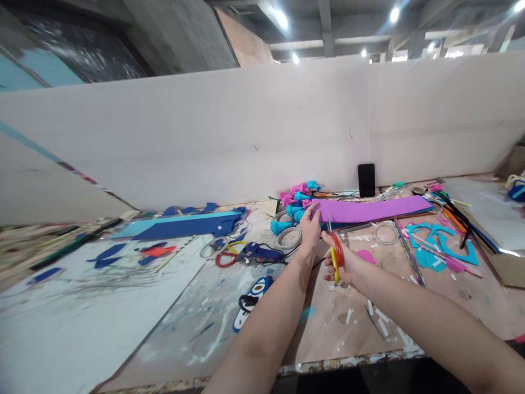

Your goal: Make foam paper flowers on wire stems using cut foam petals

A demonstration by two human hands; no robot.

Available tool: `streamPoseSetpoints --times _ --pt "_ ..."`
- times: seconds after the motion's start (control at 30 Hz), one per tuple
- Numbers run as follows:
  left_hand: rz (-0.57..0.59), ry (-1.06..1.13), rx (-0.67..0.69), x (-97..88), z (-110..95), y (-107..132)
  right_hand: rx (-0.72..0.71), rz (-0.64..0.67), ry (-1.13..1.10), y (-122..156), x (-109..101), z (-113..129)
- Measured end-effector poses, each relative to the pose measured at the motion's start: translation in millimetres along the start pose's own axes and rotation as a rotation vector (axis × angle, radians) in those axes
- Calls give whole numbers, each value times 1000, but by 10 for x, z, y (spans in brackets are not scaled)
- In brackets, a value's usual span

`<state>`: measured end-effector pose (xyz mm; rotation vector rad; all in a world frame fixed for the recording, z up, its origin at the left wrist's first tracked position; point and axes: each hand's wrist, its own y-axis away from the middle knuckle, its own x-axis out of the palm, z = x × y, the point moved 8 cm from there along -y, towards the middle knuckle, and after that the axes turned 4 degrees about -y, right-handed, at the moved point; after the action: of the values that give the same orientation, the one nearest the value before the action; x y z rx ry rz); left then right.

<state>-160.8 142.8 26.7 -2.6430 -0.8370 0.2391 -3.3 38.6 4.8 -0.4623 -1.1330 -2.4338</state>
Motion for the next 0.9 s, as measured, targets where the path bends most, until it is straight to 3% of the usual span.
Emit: streamPoseSetpoints --times 0.3,0.9 --pt "-40 5 22 -28 20 0 -54 -17 -29 -244 -27 3" --pt "-120 -50 -42 -103 186 32 -11 24 -70 -226 92 45"
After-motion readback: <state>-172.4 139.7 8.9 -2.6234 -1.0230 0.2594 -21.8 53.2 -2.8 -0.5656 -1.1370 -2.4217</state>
